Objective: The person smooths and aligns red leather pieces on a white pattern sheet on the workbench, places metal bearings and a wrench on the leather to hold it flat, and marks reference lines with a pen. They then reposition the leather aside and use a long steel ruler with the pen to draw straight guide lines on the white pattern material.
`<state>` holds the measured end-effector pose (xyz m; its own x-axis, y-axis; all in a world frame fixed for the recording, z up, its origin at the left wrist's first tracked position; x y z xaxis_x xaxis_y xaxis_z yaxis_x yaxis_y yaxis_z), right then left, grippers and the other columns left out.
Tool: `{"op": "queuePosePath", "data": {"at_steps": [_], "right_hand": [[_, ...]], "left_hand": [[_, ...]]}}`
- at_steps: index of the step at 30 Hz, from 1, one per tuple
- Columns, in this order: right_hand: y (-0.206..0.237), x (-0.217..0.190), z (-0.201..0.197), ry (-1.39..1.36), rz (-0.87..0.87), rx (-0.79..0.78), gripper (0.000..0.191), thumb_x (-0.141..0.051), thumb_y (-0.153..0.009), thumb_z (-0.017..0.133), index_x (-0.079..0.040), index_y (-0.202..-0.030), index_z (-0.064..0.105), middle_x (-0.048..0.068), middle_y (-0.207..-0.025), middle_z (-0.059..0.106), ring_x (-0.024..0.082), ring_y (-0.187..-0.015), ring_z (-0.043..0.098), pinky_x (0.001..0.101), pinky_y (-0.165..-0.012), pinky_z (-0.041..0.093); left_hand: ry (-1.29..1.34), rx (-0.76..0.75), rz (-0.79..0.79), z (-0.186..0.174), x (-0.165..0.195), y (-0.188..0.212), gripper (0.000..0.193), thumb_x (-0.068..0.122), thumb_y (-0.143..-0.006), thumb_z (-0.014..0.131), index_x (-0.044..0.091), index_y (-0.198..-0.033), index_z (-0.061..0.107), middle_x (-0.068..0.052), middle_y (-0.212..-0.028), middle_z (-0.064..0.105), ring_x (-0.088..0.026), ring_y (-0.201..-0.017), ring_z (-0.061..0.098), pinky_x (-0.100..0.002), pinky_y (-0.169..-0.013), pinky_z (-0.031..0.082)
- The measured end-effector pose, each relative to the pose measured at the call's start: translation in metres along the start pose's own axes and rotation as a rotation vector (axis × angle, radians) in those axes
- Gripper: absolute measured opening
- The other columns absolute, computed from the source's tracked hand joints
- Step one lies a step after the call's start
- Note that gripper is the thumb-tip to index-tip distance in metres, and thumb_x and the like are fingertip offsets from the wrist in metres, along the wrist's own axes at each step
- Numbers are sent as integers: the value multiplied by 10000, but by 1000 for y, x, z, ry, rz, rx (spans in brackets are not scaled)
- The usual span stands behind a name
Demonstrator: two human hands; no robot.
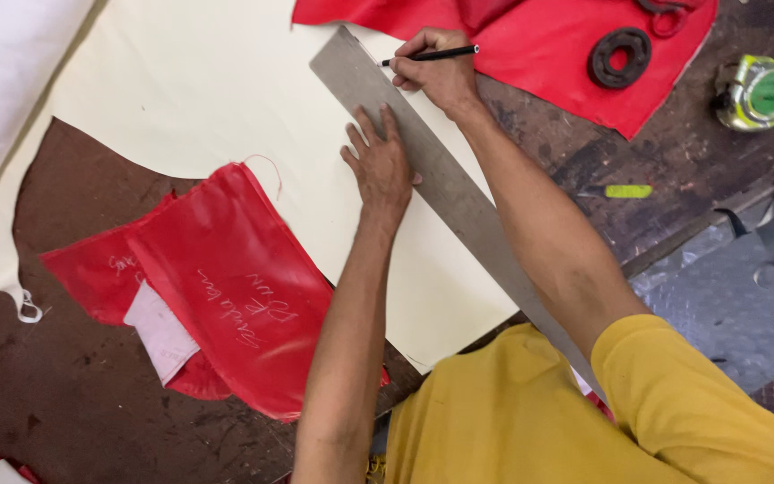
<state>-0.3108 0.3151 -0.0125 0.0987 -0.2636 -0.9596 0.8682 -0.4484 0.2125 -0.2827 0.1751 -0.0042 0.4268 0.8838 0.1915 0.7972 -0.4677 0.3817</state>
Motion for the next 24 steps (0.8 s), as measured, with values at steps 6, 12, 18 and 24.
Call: {"op": "queuePosePath", "data": {"at_steps": [6, 12, 18, 24], "right_hand": [[61, 24, -41, 58, 19, 42, 100, -7, -890, 792, 30, -927, 707, 99, -828, 766, 135, -693, 774, 246, -577, 638], [146, 60, -97, 135, 91, 102, 104, -20, -896, 796, 33, -926, 712, 94, -815, 764, 135, -695, 770, 254, -596, 642], [253, 84, -152, 198, 151, 159, 91, -18, -902, 787, 33, -934, 719, 91, -813, 760, 121, -710, 750, 247, -626, 619], [353, 99, -200, 285, 290, 274, 90, -17, -884, 787, 27, -944, 735, 90, -820, 760, 108, -720, 735, 240, -639, 590]], "left_hand": [[-42, 5, 14, 3, 2, 4, 1309, 228, -528, 1013, 55, -1577, 250, -314, -1617, 170, -514, -1449, 287, -672, -1107, 314], [-34, 36, 68, 14, 0, 7, 1333, 262, -514, 1037, 33, -1569, 255, -347, -1600, 170, -556, -1428, 281, -705, -1094, 289], [-28, 80, 144, 28, -8, 7, 1367, 275, -492, 1062, -5, -1567, 265, -390, -1575, 178, -598, -1394, 301, -739, -1072, 286], [-20, 100, 166, 36, -14, 8, 1362, 253, -480, 1061, 0, -1582, 301, -384, -1581, 207, -573, -1393, 343, -742, -1069, 313]]}}
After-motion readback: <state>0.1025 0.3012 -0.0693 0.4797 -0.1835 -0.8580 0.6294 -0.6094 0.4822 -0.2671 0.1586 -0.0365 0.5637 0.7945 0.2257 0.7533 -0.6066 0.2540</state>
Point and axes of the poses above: each hand's wrist, its own y-axis away from the middle knuckle, its own z-axis out of the palm, x = y × z, the point moved 5 cm from there along -y, towards the middle knuckle
